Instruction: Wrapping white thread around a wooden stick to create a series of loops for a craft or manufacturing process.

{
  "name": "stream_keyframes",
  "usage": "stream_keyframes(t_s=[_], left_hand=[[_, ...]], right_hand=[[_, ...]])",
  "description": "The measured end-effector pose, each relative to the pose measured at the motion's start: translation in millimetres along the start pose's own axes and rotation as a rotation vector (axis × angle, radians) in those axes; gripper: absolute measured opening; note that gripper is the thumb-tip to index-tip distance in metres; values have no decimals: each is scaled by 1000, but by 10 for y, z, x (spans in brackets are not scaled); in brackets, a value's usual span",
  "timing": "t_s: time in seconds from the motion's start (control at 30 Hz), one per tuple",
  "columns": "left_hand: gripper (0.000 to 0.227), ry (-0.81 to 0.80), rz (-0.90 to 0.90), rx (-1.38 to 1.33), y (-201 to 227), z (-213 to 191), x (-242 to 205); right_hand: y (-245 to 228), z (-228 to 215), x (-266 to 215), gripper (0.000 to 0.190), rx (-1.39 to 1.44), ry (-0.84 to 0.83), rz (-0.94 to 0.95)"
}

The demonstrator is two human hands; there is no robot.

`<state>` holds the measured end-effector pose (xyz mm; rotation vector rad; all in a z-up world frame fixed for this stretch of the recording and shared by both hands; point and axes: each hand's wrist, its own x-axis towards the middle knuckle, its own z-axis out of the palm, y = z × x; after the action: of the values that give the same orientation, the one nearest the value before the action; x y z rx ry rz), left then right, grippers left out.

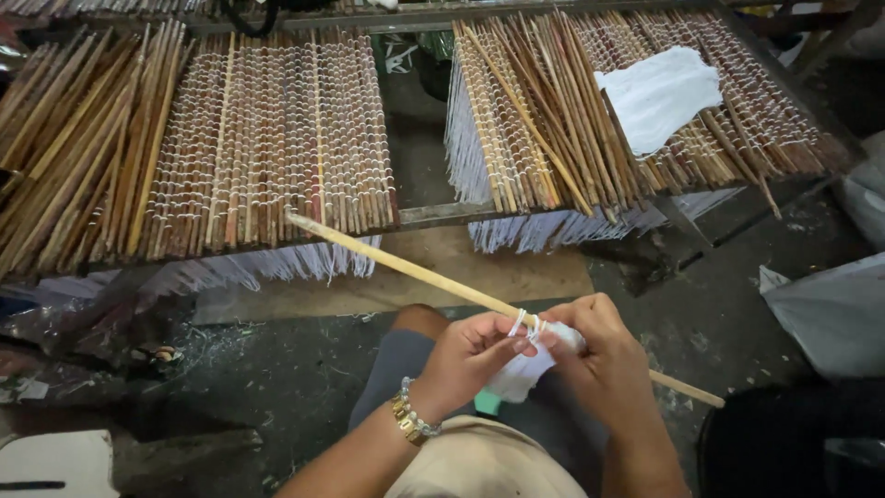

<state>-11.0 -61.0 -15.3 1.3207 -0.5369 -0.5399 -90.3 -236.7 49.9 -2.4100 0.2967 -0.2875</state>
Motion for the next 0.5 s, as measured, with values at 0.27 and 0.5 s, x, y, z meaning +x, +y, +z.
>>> stream_keyframes(t_s=[0.27, 0.5], left_hand=[[20, 185, 37, -271, -262, -74, 55], [21, 179, -106, 76, -156, 17, 78]], right_hand=[[43, 26, 12, 26, -245, 106, 65], [-73, -95, 38, 26, -240, 64, -113]])
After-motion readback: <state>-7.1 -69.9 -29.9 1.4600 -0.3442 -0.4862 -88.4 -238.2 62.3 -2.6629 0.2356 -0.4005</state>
